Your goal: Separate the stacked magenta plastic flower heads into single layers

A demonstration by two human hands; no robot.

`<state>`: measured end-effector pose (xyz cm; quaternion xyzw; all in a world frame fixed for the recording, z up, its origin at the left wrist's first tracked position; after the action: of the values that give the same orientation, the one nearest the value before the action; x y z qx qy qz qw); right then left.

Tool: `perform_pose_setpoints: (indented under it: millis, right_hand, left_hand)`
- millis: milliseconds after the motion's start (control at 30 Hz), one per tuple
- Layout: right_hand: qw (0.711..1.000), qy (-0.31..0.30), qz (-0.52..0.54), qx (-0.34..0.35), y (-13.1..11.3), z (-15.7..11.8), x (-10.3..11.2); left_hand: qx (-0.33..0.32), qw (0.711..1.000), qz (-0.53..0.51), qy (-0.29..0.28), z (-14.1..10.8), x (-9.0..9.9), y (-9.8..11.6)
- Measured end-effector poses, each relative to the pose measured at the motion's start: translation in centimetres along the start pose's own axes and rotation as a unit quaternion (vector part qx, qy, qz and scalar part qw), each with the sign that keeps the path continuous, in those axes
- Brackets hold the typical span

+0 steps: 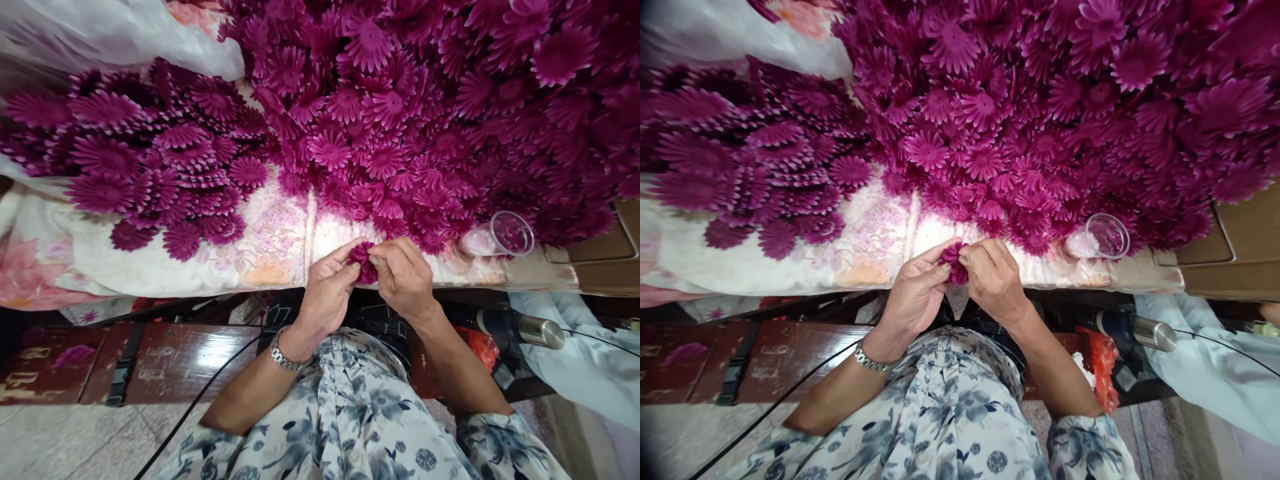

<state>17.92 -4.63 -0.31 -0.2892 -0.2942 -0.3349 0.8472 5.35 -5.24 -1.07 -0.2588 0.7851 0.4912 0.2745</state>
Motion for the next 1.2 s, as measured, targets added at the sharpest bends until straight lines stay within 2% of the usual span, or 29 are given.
perform_pose_setpoints:
  millis: [233,367,433,533,633,733,867,967,1067,1200]
  right_hand:
    - [0.987,-0.019,0.1,-0.125,0.0,0.2,0.4]
    - [0.955,-0.022,0.195,-0.222,0.2,-0.3,0.3]
    - [0.938,-0.012,0.23,-0.261,0.3,-0.7,0.1]
    - [0.933,0.042,0.218,-0.283,0.4,-0.9,0.0]
    - [0.942,0.075,0.191,-0.267,0.6,-0.7,0.2]
    - [0.946,0.055,0.204,-0.248,0.8,-0.5,0.3]
    - [0.941,0.048,0.214,-0.26,1.0,-0.5,0.3]
    - [0.961,0.02,0.173,-0.216,0.6,-0.3,0.1]
    - [0.98,0.026,0.108,-0.165,0.0,-0.1,-0.1]
    - [0.991,0.031,0.058,-0.119,-0.3,-0.1,-0.4]
  left_hand:
    - [-0.008,0.999,0.033,0.04,0.0,0.1,0.4]
    - [-0.026,0.998,0.038,0.048,0.0,0.0,0.4]
    - [-0.043,0.996,0.054,0.048,0.1,0.2,0.3]
    - [-0.074,0.991,0.098,0.053,0.1,0.8,0.1]
    - [-0.111,0.981,0.144,0.064,0.1,1.5,0.0]
    - [-0.13,0.976,0.164,0.055,0.1,1.8,0.1]
    - [-0.147,0.971,0.183,0.048,0.1,1.6,0.0]
    - [-0.169,0.963,0.207,0.035,0.2,1.4,-0.2]
    - [-0.144,0.973,0.178,0.002,0.1,1.4,-0.3]
    - [-0.102,0.986,0.126,-0.029,0.1,1.2,-0.3]
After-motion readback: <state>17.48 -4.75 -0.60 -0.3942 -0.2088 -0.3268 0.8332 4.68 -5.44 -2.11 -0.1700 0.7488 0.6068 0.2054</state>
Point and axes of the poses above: each hand's wrist, its own z-axis towards the middle knuckle, its own x-axis out of the back of the hand, y = z × x, the point moved 1 cm from there along z, towards the middle knuckle
